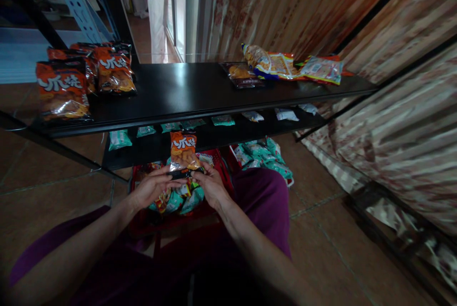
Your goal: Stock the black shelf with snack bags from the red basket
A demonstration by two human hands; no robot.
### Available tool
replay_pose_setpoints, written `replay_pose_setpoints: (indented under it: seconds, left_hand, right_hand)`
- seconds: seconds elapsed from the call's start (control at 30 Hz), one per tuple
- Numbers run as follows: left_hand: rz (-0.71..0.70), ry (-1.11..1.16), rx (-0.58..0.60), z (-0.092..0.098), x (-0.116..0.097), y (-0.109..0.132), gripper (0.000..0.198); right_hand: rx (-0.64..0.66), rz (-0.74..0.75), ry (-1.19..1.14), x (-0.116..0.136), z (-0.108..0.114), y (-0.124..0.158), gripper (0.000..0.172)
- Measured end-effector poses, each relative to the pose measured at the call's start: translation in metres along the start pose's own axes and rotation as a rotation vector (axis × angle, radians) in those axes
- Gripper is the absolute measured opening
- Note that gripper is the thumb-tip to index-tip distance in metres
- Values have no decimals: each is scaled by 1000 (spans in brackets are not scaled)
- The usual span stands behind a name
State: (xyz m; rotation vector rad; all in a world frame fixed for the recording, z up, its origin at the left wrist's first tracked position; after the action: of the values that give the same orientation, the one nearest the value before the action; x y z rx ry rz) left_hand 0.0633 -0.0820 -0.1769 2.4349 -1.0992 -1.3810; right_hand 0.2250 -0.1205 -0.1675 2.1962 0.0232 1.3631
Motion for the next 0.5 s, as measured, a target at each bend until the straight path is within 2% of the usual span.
replay_pose_setpoints:
  seconds: [0.33,0.43,0.5]
  left_hand:
    - [-7,-45,-25,3,-2,1,38]
    - [45,-86,-39,3,0,0,39]
    - [58,-120,-122,6,1,-3,42]
  right_hand:
    - [-35,7,9,3,2,-2,42]
    - [-5,78,100,6,2,0,42]
    - [24,175,221,9,2,3,41]
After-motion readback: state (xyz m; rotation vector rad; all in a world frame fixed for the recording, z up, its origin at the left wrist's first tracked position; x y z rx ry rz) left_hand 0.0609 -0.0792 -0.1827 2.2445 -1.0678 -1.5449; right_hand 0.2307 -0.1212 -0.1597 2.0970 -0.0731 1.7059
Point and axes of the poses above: each hand's wrist, its own y-axis away from the middle knuckle, its own z-axis out of the back of the hand, x = y × z, the point moved 3 cm from there along -y, towards the middle knuckle, and after that the axes turned 5 degrees about -x, right-handed, at the moved point
